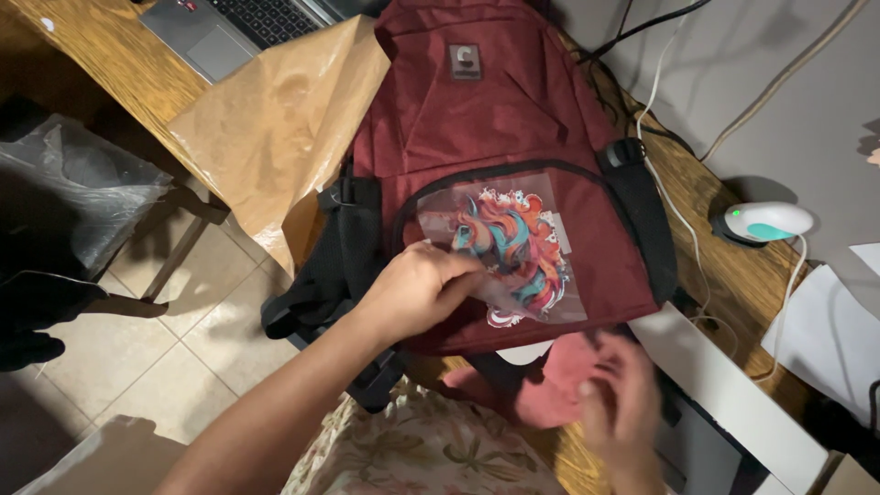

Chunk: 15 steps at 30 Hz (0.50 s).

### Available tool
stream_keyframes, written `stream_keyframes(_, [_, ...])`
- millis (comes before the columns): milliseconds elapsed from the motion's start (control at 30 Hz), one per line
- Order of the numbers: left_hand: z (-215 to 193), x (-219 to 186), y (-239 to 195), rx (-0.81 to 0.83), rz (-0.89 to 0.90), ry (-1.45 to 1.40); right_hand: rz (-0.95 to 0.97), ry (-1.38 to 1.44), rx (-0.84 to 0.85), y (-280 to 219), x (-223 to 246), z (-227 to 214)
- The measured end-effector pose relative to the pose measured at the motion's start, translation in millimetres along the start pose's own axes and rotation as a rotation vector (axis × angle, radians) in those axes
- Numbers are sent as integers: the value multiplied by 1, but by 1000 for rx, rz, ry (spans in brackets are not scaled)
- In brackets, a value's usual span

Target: The person removes a brown paper bag from a red backpack, then uses a pink cloth to wipe the front pocket area. They peel off a clear protective film from a unicorn sticker on the pocket, smooth the sticker, and place the film on a nearby table.

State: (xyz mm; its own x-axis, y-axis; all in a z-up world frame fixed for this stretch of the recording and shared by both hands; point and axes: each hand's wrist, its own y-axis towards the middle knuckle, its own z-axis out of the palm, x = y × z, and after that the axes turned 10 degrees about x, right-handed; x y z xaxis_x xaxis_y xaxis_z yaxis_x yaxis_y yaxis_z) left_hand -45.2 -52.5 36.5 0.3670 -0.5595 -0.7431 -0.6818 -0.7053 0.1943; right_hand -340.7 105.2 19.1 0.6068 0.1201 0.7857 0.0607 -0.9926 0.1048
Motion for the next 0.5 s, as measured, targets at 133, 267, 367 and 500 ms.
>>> stream_keyframes(133, [-8,-6,-9,67,185,99,181,57,-256,14,24,-26])
stream_keyframes(267, [0,-8,-17,157,291,227,-102,-45,-370,49,65,-34])
stream_keyframes(367, [8,-7,-19,154,343,265,-503,-384,-59,96,119,-23])
stream_keyframes(500, [17,-1,-21,166,390,392,-306,-340,268,78,60,12])
